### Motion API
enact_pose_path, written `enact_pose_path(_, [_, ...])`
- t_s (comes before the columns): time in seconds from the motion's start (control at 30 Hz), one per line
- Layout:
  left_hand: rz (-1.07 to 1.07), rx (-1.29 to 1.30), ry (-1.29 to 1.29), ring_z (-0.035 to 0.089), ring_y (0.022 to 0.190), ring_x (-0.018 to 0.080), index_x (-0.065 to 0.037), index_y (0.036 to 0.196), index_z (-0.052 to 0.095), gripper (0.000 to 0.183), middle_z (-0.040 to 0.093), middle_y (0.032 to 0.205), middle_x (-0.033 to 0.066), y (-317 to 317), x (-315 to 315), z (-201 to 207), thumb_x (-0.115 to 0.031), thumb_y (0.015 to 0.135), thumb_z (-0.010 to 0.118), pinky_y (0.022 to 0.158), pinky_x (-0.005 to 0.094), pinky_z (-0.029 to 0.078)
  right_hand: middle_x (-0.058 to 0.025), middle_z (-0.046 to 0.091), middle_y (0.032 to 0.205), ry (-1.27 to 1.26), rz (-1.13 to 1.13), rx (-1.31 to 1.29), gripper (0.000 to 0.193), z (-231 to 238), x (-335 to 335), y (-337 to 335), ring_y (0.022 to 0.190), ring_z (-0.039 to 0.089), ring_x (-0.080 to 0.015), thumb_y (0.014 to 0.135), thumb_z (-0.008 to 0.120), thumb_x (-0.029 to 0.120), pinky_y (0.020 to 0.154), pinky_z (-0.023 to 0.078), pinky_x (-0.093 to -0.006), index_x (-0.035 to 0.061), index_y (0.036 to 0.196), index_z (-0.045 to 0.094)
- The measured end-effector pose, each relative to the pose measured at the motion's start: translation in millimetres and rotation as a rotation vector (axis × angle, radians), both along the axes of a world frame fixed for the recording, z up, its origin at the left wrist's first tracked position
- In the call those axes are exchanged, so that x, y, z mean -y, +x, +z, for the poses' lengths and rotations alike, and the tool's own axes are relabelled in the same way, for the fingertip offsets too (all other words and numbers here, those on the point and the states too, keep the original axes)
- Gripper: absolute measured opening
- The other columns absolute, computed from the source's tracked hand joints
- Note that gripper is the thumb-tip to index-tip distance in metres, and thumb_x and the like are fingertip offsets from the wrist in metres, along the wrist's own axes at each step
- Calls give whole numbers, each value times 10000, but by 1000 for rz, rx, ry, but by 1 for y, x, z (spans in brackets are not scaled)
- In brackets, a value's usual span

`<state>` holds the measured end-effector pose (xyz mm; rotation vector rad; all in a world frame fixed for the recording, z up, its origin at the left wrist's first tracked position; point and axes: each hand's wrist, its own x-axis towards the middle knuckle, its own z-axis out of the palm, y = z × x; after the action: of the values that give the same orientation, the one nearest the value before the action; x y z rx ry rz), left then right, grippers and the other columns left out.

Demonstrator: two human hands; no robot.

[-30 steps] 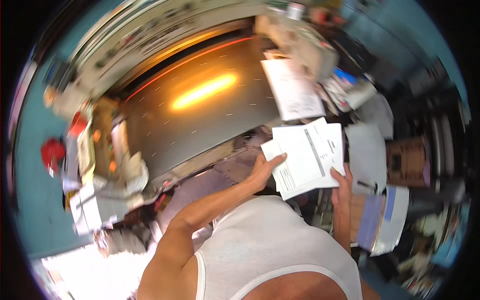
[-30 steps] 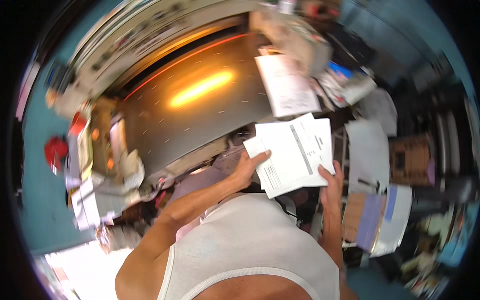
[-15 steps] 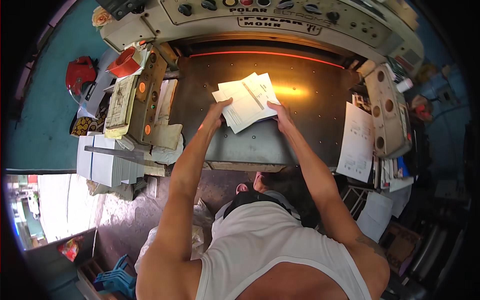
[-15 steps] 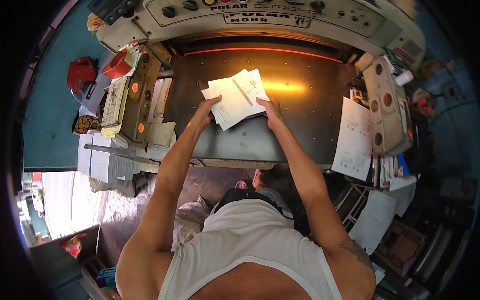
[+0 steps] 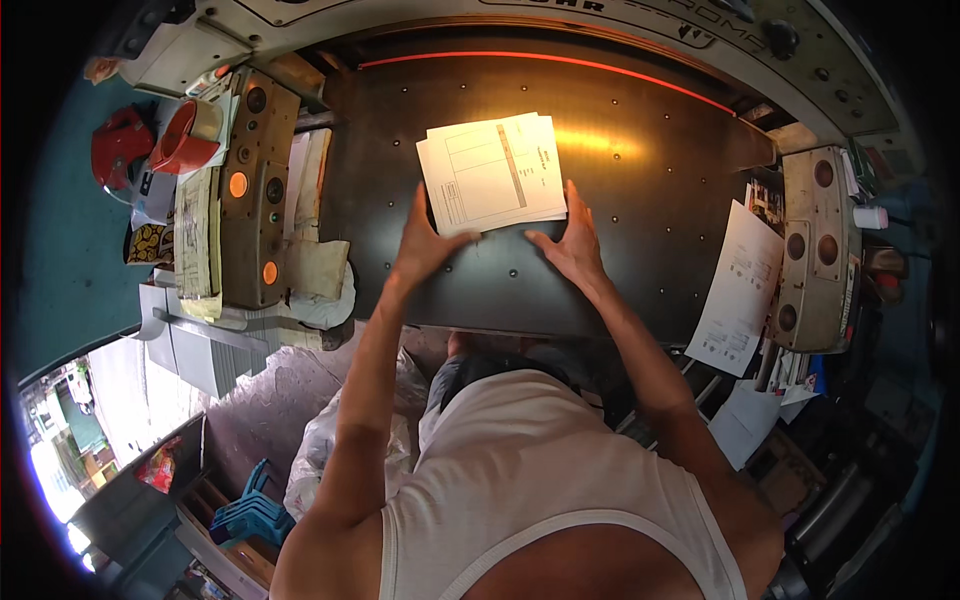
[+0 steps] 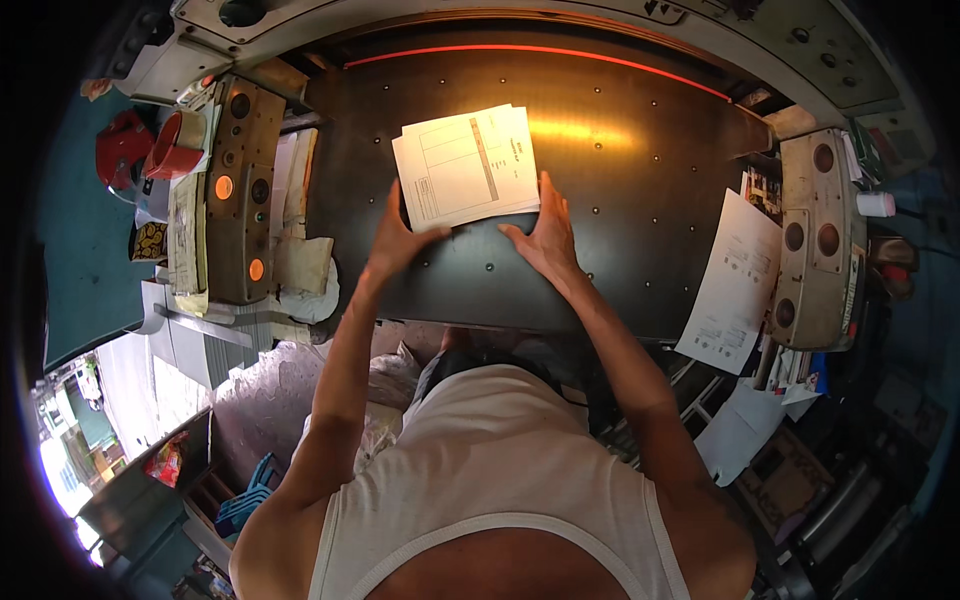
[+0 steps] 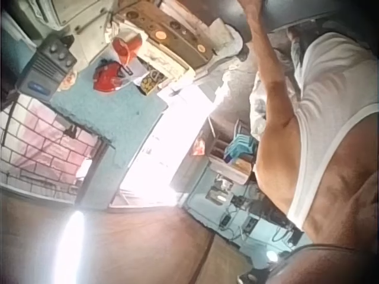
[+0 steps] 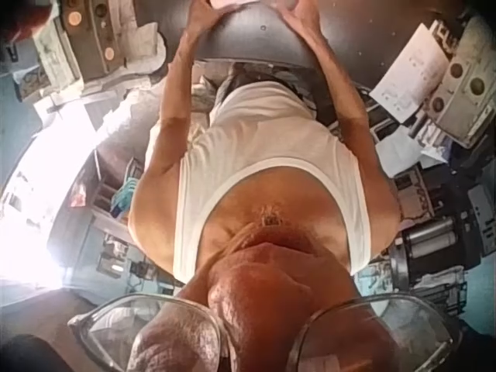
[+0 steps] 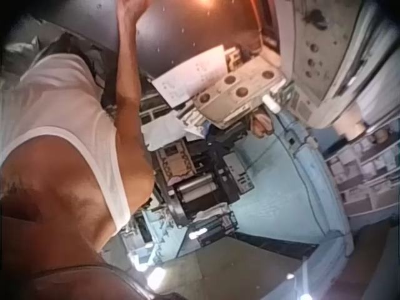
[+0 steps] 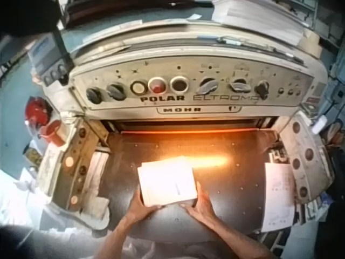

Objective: Organizing a stack of printed sheets and trimming them using an industrial paper cutting machine.

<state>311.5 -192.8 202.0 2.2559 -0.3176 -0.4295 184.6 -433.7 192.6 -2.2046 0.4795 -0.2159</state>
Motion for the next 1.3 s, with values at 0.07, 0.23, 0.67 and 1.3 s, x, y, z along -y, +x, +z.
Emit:
enact_pose_path(0.07, [-191,14,-163,421,1351,379,19,1522,175,1192,437,1434,237,-14,5,9,-256,634,921,1133,436,347,-219,514,1260,6,-45,-38,960,0,-6,-3,1176,521,-361,738,843,211,1022,420,-457,37,1506,293])
enact_pose_path(0.23, [-74,111,-62,454,1314,378,-47,1500,284,1122,518,1373,202,-8,8,6,-183,590,925,1080,442,401,-187,560,1098,2,-244,-98,865,-10,-22,4,1037,590,-340,707,811,28,888,485,-432,66,1457,381])
enact_pose_path(0.67, [-179,312,-193,534,1171,410,-31,1479,316,1046,564,1318,204,85,6,-12,-138,620,903,1005,474,444,-135,664,931,-43,-364,52,523,-18,-30,78,887,644,-281,680,798,24,791,518,-386,60,1181,655])
enact_pose_path(1.3, [462,454,-107,609,1072,348,8,1387,428,790,609,1197,227,227,19,-49,-114,719,832,918,419,504,-156,641,916,-146,-188,308,392,-34,-32,279,877,605,-315,689,834,139,805,499,-427,44,1047,703])
